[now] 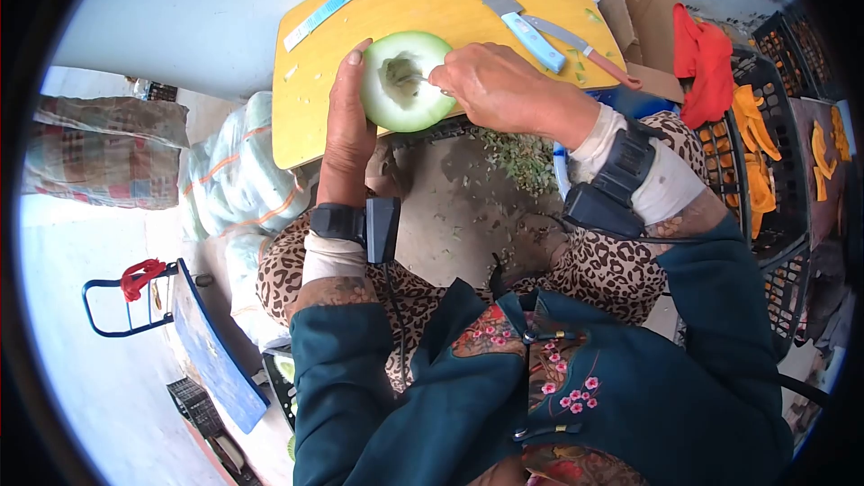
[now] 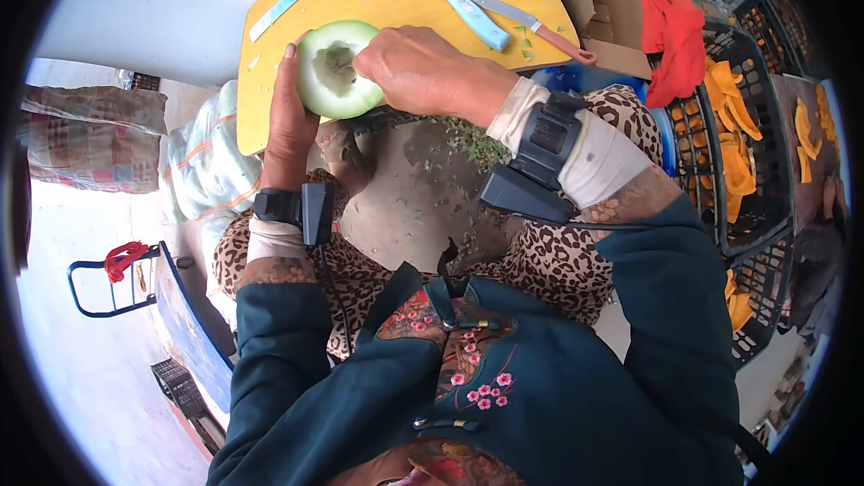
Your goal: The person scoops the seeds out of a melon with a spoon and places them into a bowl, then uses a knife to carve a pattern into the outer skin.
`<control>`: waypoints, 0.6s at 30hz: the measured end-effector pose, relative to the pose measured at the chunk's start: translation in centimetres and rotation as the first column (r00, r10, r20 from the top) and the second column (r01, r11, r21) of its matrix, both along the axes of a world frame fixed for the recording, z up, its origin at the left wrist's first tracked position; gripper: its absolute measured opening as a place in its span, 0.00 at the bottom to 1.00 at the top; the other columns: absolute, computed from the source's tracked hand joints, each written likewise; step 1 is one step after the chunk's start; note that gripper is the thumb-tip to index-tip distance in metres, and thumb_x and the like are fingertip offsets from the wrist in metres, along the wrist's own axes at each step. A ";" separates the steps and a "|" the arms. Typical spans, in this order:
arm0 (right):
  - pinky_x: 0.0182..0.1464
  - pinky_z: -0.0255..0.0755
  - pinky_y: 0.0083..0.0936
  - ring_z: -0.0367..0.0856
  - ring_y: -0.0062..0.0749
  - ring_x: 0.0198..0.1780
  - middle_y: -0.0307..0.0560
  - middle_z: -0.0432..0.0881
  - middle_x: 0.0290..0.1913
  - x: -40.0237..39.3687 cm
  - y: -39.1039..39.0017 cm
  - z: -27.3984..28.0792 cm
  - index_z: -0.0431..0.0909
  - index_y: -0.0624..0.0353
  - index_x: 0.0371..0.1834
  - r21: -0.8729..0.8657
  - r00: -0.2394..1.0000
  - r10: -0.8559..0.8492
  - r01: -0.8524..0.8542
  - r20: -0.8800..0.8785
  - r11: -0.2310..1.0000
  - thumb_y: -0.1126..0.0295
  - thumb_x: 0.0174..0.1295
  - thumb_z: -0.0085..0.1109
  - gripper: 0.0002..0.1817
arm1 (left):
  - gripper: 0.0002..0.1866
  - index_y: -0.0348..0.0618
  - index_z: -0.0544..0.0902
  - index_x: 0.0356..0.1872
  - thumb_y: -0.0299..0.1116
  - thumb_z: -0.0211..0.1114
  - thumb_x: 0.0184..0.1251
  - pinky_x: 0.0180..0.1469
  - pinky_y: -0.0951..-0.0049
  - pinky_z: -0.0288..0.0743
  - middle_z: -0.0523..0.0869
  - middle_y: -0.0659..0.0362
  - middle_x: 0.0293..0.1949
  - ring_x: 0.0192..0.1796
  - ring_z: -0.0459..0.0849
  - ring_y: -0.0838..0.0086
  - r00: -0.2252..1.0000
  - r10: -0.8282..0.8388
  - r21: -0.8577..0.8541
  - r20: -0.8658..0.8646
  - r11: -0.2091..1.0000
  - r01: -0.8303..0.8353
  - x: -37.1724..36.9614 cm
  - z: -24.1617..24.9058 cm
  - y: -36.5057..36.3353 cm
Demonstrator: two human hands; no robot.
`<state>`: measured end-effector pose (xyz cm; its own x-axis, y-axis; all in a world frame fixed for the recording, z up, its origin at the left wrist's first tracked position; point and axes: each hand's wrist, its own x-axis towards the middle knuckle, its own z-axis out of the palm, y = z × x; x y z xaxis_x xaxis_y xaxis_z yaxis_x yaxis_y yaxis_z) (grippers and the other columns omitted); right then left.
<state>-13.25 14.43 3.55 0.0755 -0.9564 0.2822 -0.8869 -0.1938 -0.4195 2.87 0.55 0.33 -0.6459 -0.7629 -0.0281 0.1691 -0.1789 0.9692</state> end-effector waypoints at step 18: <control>0.35 0.77 0.45 0.84 0.54 0.33 0.55 0.81 0.30 1.9 -0.7 -0.9 0.78 0.63 0.32 -0.113 0.977 -0.146 0.129 -0.153 0.985 0.75 0.55 0.55 0.05 | 0.30 0.35 0.70 0.65 0.47 0.60 0.70 0.61 0.70 0.70 0.78 0.50 0.58 0.58 0.76 0.68 0.998 0.003 -0.086 0.058 0.996 0.002 -0.7 0.6 0.6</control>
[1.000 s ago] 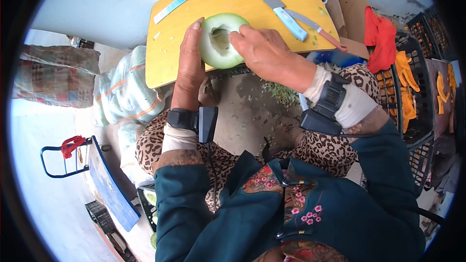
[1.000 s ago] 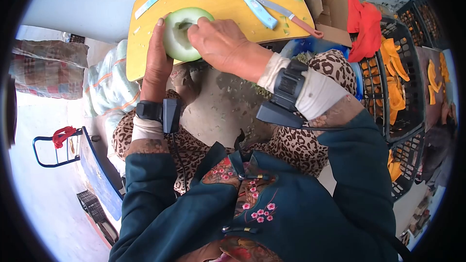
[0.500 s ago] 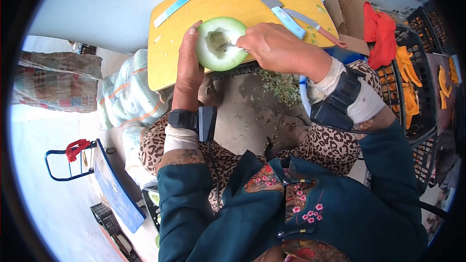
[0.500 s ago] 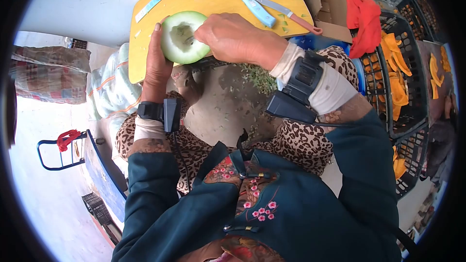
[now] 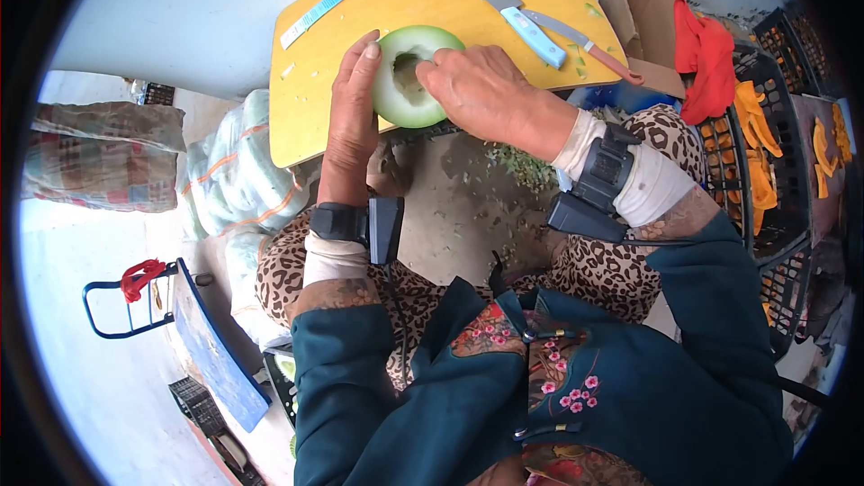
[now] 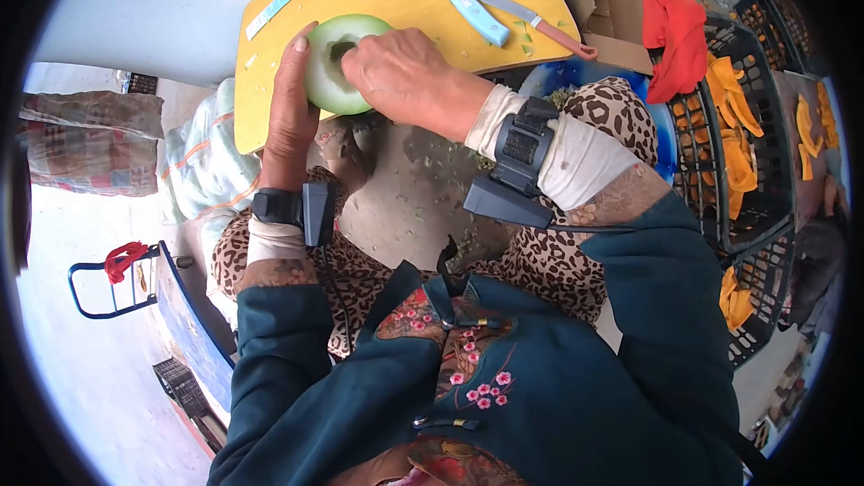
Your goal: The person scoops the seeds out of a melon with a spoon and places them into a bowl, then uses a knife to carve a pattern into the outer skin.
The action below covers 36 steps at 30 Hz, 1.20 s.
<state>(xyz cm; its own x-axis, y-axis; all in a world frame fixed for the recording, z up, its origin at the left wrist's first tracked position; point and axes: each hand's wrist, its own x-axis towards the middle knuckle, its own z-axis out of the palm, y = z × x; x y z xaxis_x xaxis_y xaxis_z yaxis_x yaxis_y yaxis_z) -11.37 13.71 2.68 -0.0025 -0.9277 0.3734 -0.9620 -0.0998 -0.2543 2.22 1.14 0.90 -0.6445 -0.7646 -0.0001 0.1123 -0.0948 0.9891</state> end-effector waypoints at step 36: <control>0.31 0.75 0.44 0.83 0.52 0.31 0.56 0.81 0.25 -0.2 0.6 0.8 0.78 0.62 0.24 0.048 0.996 0.061 -0.058 -0.061 0.997 0.76 0.53 0.55 0.04 | 0.30 0.34 0.74 0.62 0.46 0.65 0.67 0.57 0.72 0.72 0.82 0.52 0.52 0.53 0.79 0.70 0.996 0.068 -0.102 0.053 0.993 -0.062 -0.9 0.7 1.0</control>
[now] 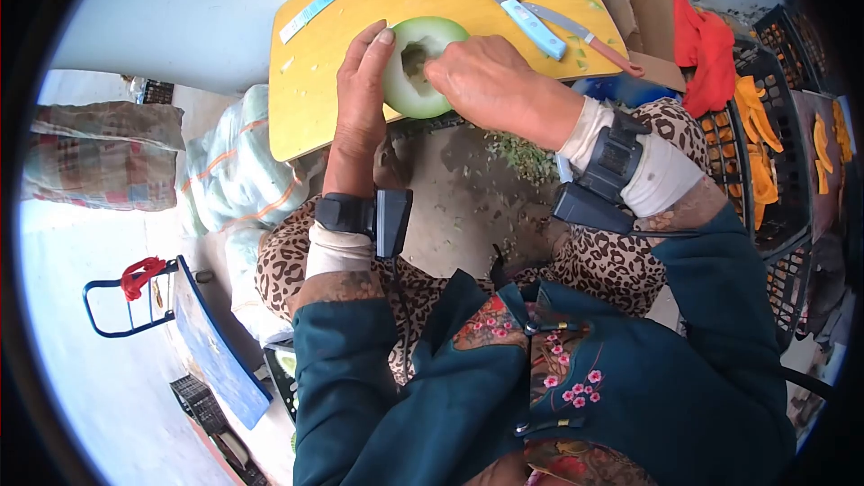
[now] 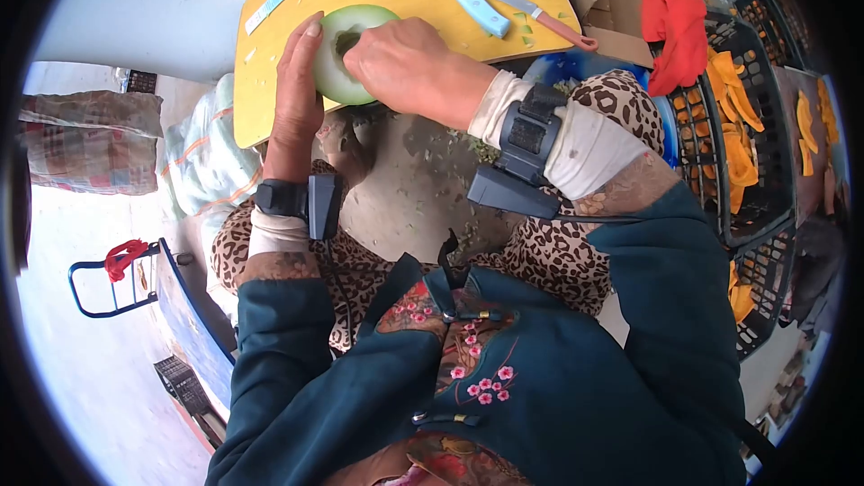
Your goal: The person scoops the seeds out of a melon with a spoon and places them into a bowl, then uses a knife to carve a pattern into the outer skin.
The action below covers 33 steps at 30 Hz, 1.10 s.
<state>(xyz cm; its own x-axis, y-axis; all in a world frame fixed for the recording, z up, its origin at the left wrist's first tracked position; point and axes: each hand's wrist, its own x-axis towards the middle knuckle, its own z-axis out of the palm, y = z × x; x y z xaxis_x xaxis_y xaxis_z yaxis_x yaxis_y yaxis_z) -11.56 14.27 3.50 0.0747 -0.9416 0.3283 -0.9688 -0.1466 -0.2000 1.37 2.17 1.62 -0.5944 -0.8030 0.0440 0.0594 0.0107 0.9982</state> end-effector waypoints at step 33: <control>0.46 0.77 0.36 0.86 0.50 0.41 0.63 0.85 0.39 -4.4 1.0 1.1 0.83 0.67 0.47 0.209 0.876 0.104 -0.225 0.472 0.952 0.78 0.51 0.54 0.19 | 0.28 0.35 0.72 0.64 0.44 0.60 0.69 0.59 0.69 0.73 0.80 0.50 0.54 0.55 0.79 0.67 0.996 -0.091 -0.020 -0.004 0.996 0.091 0.8 0.0 0.7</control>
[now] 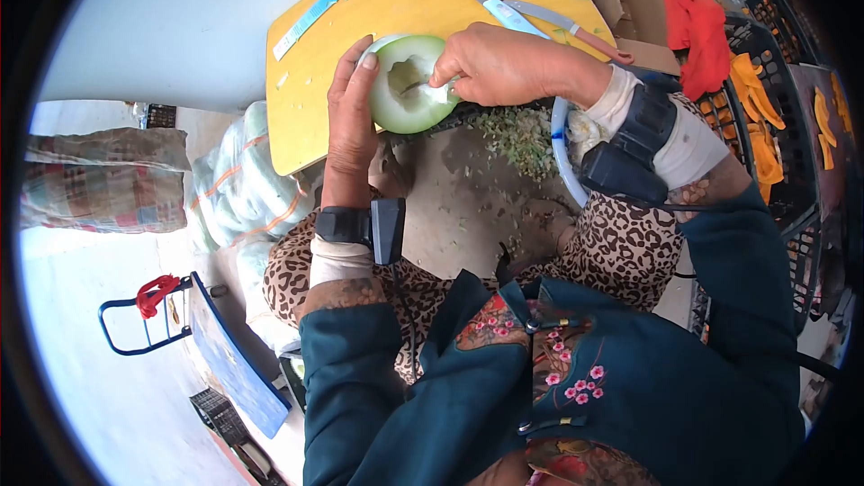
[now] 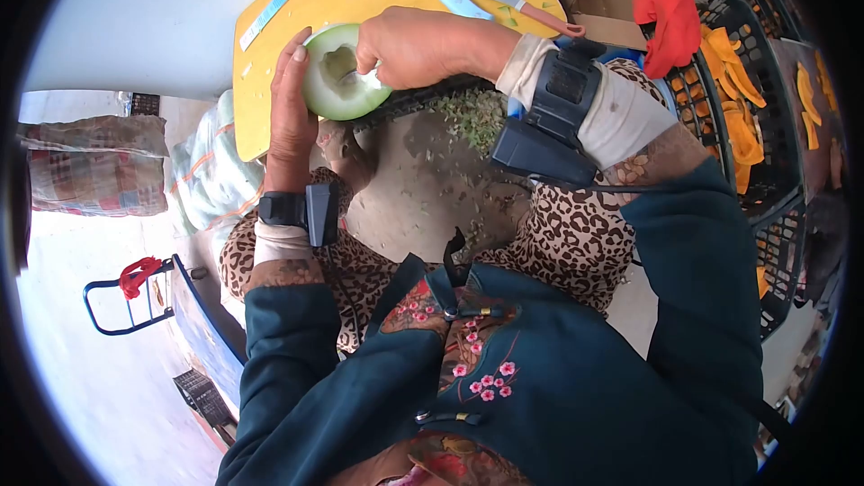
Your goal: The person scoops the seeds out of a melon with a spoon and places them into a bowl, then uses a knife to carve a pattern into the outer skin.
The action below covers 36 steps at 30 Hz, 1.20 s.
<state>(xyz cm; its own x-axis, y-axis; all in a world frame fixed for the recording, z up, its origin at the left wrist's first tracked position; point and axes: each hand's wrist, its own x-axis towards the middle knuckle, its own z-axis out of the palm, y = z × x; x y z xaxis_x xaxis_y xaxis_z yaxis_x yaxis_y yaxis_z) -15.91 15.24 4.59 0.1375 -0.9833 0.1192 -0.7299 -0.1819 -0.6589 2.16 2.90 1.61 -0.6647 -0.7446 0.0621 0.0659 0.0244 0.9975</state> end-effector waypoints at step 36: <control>0.45 0.78 0.46 0.84 0.57 0.39 0.63 0.84 0.35 4.5 -1.8 -1.0 0.85 0.59 0.47 -0.035 0.933 -0.335 0.333 -0.129 0.942 0.75 0.59 0.51 0.16 | 0.30 0.34 0.71 0.64 0.49 0.55 0.72 0.64 0.66 0.68 0.77 0.50 0.59 0.60 0.76 0.65 0.994 0.067 0.136 -0.089 0.989 -0.054 -0.1 -1.3 -1.5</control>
<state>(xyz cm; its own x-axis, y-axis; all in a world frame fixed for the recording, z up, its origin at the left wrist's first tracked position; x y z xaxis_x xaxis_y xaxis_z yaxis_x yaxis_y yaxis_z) -11.44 13.45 3.54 -0.1834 -0.9738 0.1347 -0.8299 0.0799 -0.5522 2.02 1.36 0.33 -0.6141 -0.7890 0.0195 0.1614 -0.1014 0.9817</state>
